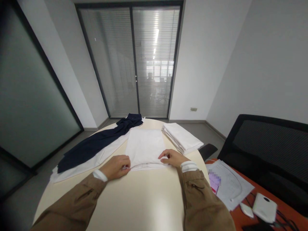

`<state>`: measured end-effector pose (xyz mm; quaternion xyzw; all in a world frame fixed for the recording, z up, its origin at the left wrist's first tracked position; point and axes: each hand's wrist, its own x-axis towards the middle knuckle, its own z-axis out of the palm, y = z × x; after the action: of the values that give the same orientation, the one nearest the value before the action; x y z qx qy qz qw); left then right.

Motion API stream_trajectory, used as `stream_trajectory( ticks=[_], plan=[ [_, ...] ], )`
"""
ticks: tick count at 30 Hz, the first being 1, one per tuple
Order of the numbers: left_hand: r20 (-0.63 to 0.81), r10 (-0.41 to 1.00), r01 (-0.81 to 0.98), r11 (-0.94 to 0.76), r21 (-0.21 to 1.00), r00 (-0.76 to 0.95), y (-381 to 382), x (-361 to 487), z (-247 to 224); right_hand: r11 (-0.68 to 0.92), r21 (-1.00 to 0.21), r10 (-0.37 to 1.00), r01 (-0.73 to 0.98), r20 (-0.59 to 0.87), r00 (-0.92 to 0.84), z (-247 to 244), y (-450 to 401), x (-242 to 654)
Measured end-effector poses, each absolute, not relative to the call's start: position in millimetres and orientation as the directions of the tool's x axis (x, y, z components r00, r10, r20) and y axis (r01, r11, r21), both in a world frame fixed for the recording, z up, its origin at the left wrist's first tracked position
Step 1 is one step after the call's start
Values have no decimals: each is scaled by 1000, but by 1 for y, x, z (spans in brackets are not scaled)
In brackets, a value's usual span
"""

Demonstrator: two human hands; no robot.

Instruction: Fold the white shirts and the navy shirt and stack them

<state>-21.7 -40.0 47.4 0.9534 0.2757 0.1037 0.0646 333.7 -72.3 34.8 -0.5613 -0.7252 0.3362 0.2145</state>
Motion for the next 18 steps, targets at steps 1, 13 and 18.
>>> stream_trajectory(
  ticks=[1, 13, 18],
  plan=[
    [154, 538, 510, -840, 185, 829, -40, -22, 48, 156, -716, 961, 681, -49, -272, 34, -71, 335],
    [224, 574, 543, -818, 190, 788, -46, -16, 50, 243, -625, 966, 742, 89, -241, 33, -70, 336],
    [383, 532, 494, -846, 201, 755, -48, -3, 38, 325, -569, 945, 755, 168, -280, 43, -72, 329]
  ],
)
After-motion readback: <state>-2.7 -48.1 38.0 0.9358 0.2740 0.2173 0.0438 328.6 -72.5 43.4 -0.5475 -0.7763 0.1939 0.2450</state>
